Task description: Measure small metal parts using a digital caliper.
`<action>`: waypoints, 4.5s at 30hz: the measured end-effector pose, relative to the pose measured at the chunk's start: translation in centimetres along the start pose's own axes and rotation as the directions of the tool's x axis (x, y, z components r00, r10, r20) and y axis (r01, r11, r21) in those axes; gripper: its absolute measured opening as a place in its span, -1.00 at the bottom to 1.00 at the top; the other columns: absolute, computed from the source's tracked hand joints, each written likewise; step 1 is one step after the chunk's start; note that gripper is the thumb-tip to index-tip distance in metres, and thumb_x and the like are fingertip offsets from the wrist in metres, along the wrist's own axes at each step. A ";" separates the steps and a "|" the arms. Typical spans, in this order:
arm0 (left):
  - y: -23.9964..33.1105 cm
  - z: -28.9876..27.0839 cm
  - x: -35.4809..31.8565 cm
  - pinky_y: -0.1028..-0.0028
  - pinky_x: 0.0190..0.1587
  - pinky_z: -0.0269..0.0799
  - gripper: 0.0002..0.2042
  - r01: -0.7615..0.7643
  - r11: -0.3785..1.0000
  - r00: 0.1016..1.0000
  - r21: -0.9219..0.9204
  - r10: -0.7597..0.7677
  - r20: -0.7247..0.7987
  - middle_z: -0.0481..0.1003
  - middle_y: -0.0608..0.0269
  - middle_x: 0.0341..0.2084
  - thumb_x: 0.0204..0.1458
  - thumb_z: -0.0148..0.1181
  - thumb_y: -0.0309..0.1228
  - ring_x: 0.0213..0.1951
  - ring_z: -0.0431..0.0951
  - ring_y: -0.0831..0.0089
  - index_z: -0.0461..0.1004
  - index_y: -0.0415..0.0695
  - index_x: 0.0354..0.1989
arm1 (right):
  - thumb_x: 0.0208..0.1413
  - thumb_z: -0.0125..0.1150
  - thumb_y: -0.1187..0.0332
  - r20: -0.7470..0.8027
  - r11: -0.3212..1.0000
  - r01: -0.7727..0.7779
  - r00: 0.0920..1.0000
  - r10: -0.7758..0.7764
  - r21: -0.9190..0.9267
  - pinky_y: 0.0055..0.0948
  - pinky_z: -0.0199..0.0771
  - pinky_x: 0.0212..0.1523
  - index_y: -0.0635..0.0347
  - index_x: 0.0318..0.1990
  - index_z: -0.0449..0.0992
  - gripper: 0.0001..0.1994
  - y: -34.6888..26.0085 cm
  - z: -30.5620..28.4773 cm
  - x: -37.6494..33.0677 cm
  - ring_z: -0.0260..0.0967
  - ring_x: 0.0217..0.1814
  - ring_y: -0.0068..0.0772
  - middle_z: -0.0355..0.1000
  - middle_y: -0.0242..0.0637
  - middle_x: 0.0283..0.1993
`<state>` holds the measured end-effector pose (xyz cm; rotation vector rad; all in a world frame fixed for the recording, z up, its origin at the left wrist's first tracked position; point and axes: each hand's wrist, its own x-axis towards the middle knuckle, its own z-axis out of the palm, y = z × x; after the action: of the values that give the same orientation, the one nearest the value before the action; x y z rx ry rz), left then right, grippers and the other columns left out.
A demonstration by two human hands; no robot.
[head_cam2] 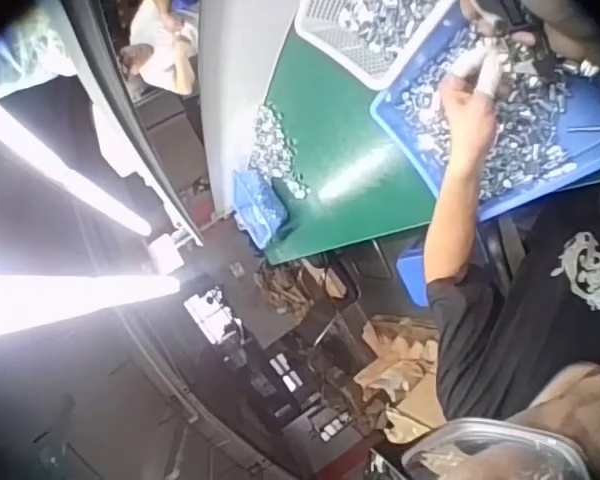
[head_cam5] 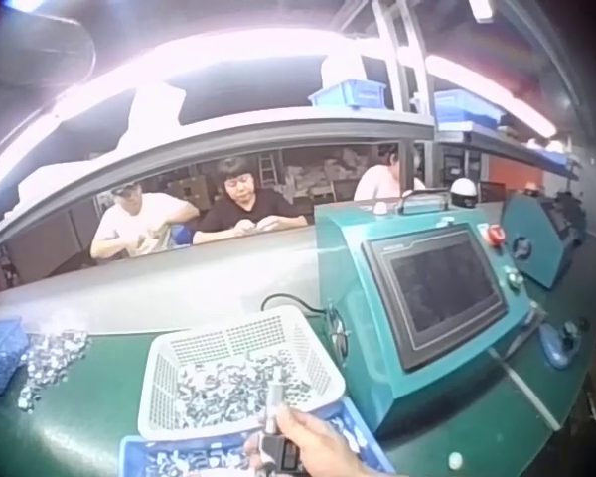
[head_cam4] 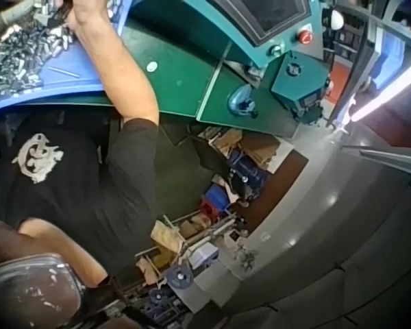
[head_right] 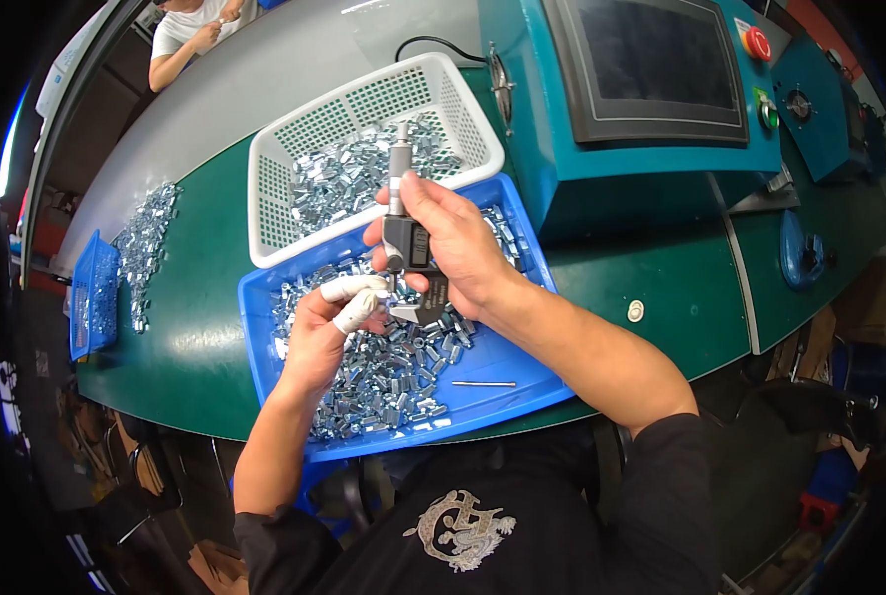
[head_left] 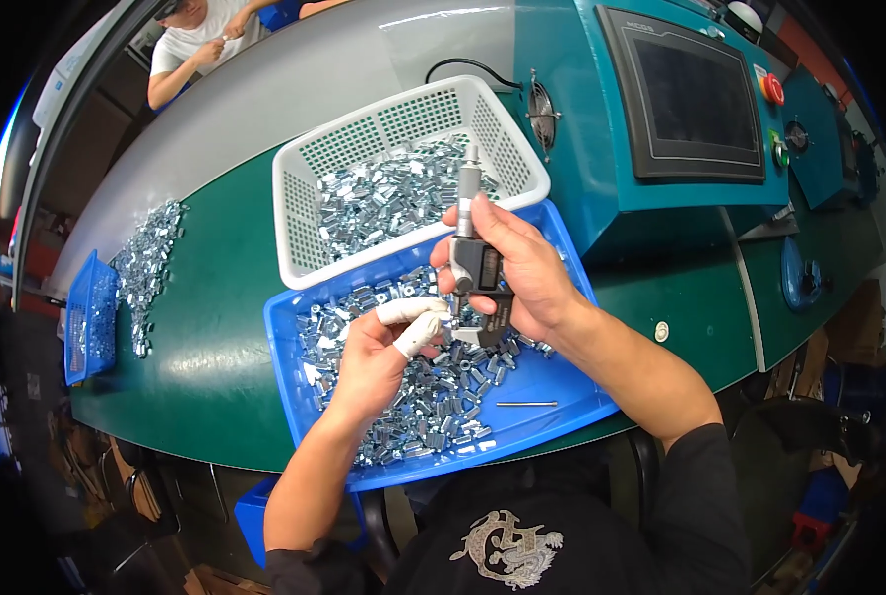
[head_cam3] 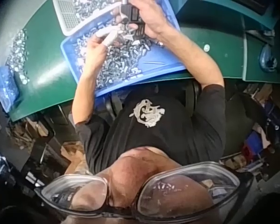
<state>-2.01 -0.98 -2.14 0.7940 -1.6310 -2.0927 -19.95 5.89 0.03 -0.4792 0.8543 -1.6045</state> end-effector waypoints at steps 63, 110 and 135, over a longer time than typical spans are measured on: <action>0.4 0.6 -0.6 0.53 -0.16 0.46 -0.75 -0.004 0.999 0.998 -0.045 0.001 -0.058 0.55 0.19 -0.27 0.02 0.22 -0.50 -0.27 0.53 0.51 0.49 -0.27 -0.11 | 0.27 -0.25 -0.07 -0.030 0.999 -0.021 0.999 0.022 0.033 -0.66 0.29 -0.71 0.20 0.08 0.26 -0.49 -0.1 -0.1 -0.3 0.47 -0.39 -0.50 0.44 -0.21 -0.32; 0.2 0.1 -0.1 0.51 -0.29 0.52 -0.80 0.028 0.999 0.999 0.018 -0.027 -0.017 0.55 0.25 -0.29 0.01 0.22 -0.53 -0.29 0.55 0.51 0.51 -0.25 -0.16 | 0.29 -0.23 0.01 0.006 1.000 0.020 1.000 -0.020 -0.017 -0.68 0.27 -0.74 0.20 -0.06 0.29 -0.59 -0.1 -0.1 -0.4 0.47 -0.43 -0.49 0.45 -0.18 -0.34; -1.5 -1.5 1.6 0.22 -0.29 0.37 -0.84 0.004 0.149 0.940 0.989 0.338 -0.055 0.43 0.08 -0.49 -0.23 0.29 -0.47 -0.34 0.46 0.14 0.53 -0.22 -0.44 | 0.29 -0.25 0.00 -0.034 1.000 -0.012 0.999 0.011 -0.021 -0.66 0.28 -0.72 0.21 0.02 0.25 -0.56 -0.1 -0.1 -0.4 0.46 -0.40 -0.48 0.44 -0.21 -0.33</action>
<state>-2.19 -2.72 -4.13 1.0628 -2.6813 -0.3635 -19.97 6.27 0.10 -0.4623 0.8988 -1.5986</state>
